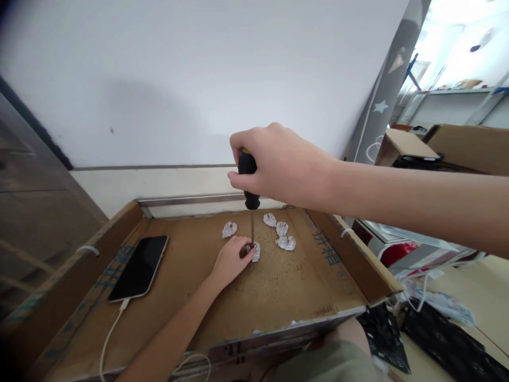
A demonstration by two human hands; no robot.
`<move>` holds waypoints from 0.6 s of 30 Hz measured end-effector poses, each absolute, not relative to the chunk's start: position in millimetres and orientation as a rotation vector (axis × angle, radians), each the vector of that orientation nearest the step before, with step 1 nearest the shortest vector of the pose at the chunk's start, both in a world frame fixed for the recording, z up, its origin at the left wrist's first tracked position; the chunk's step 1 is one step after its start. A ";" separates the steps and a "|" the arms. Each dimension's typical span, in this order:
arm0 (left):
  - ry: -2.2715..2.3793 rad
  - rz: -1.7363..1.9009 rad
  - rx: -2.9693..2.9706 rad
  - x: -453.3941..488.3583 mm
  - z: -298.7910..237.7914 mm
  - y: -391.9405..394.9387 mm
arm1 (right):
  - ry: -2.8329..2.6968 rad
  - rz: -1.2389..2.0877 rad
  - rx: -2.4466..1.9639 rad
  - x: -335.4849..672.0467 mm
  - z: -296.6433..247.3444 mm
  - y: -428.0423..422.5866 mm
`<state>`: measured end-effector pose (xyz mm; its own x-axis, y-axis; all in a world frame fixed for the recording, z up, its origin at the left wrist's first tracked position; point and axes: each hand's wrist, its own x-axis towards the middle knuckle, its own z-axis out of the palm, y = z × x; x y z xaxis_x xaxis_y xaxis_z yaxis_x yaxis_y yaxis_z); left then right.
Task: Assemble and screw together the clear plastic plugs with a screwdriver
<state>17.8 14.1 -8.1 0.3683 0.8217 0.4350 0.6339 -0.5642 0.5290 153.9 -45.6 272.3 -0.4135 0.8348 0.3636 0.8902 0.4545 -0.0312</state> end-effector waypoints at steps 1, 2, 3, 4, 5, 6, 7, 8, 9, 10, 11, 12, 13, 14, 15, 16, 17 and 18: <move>1.280 0.990 2.357 17.2 -8.0 14.0 | -2.375 -0.240 -1.470 154.8 271.7 -44.2; 1.271 0.988 2.352 16.6 -7.8 13.7 | -2.368 -0.243 -1.470 155.9 271.0 -42.6; 1.264 0.984 2.347 16.2 -7.6 13.5 | -2.360 -0.246 -1.469 157.1 270.1 -40.6; 1.260 0.978 2.342 15.9 -7.3 13.2 | -2.350 -0.250 -1.469 158.4 269.4 -38.4; 1.259 0.972 2.336 15.9 -7.0 12.9 | -2.337 -0.254 -1.471 159.7 268.7 -36.0; 1.263 0.967 2.331 15.9 -6.7 12.6 | -2.322 -0.258 -1.476 160.9 268.3 -33.8; 1.267 0.964 2.327 16.2 -6.4 12.3 | -2.307 -0.260 -1.485 161.9 268.3 -31.8; 1.272 0.962 2.326 16.4 -6.1 12.1 | -2.295 -0.256 -1.498 162.7 268.5 -30.4; 1.277 0.962 2.324 16.7 -5.8 11.8 | -2.286 -0.248 -1.514 163.3 269.0 -29.4; 1.282 0.962 2.318 16.8 -5.5 11.6 | -2.280 -0.235 -1.529 163.7 269.7 -29.0; 1.288 0.963 2.308 16.8 -5.1 11.3 | -2.274 -0.221 -1.545 163.9 270.3 -29.2; 1.292 0.963 2.296 16.7 -4.8 11.1 | -2.271 -0.206 -1.559 164.0 270.7 -29.6; 1.295 0.962 2.284 16.4 -4.6 10.8 | -2.269 -0.195 -1.568 164.0 270.7 -30.2; 1.298 0.962 2.274 16.1 -4.4 10.5 | -2.269 -0.185 -1.572 164.0 270.3 -30.8; 1.299 0.961 2.267 15.8 -4.4 10.2 | -2.273 -0.174 -1.572 163.8 269.4 -31.2; 1.301 0.959 2.264 15.6 -4.7 10.1 | -2.280 -0.160 -1.568 163.5 268.2 -31.3; 1.304 0.958 2.262 15.8 -5.2 10.1 | -2.288 -0.143 -1.561 163.1 266.8 -31.0; 1.306 0.957 2.259 16.3 -5.9 10.2 | -2.297 -0.124 -1.551 162.5 265.6 -30.2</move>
